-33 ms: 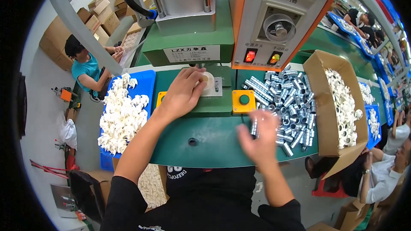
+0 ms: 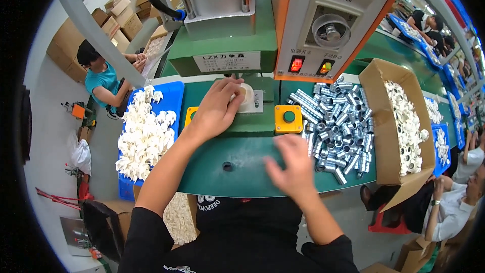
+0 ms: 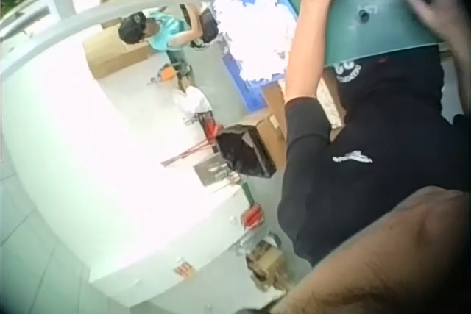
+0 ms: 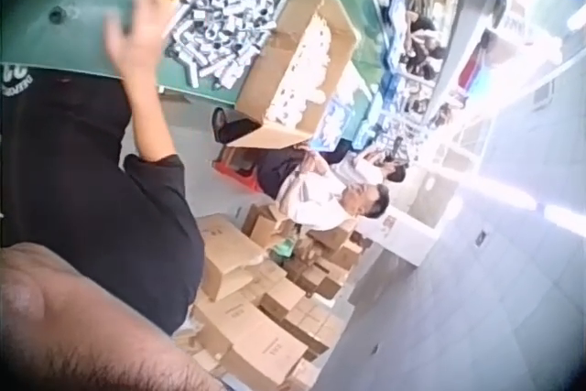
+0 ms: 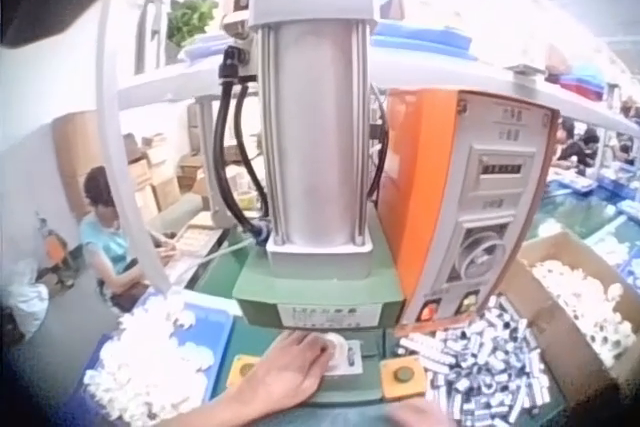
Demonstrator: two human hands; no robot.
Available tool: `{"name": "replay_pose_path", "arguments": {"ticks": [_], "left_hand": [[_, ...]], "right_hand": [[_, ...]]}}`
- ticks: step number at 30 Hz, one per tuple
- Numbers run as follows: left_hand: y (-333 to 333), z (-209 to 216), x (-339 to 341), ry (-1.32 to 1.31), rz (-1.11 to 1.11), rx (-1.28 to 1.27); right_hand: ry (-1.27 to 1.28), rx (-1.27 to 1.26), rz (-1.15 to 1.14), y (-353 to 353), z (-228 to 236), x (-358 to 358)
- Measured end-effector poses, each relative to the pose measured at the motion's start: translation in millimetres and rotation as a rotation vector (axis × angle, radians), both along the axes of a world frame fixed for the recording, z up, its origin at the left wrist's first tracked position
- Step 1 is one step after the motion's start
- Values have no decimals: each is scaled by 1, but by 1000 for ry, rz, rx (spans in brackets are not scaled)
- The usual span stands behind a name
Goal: The person assembles plastic components and metal sleeves by hand, pressing them together using a manual press machine.
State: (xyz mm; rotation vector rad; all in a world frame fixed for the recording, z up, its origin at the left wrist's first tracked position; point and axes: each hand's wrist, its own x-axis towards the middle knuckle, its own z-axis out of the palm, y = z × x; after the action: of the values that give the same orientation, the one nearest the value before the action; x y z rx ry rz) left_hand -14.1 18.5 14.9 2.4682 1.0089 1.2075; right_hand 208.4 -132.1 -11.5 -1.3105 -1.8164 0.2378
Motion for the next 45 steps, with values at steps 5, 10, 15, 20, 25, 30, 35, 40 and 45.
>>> {"name": "replay_pose_path", "arguments": {"ticks": [5,10,15,20,25,30,35,40,45], "left_hand": [[4,-4,3,-27,39,-114],[3,7,5,-112,104,-362],[-13,14,-5,-193,207,-376],[-45,7,-19,-406,226,-297],[-63,-26,-34,-363,450,-102],[-63,-52,-42,-220,527,79],[-63,-52,-40,-147,559,127],[-67,-58,-42,-150,594,140],[-70,-56,-42,-145,614,140]], "right_hand": [[74,-134,328,0,-20,-68],[50,-138,371,4,-39,-85],[57,-129,347,7,-40,-86],[16,-139,304,9,-41,-80],[-68,-182,223,12,-30,-69],[-28,-236,199,38,26,-48],[-48,-407,32,109,86,-36],[92,-484,126,158,88,-40],[-34,-513,49,150,107,-54]]}}
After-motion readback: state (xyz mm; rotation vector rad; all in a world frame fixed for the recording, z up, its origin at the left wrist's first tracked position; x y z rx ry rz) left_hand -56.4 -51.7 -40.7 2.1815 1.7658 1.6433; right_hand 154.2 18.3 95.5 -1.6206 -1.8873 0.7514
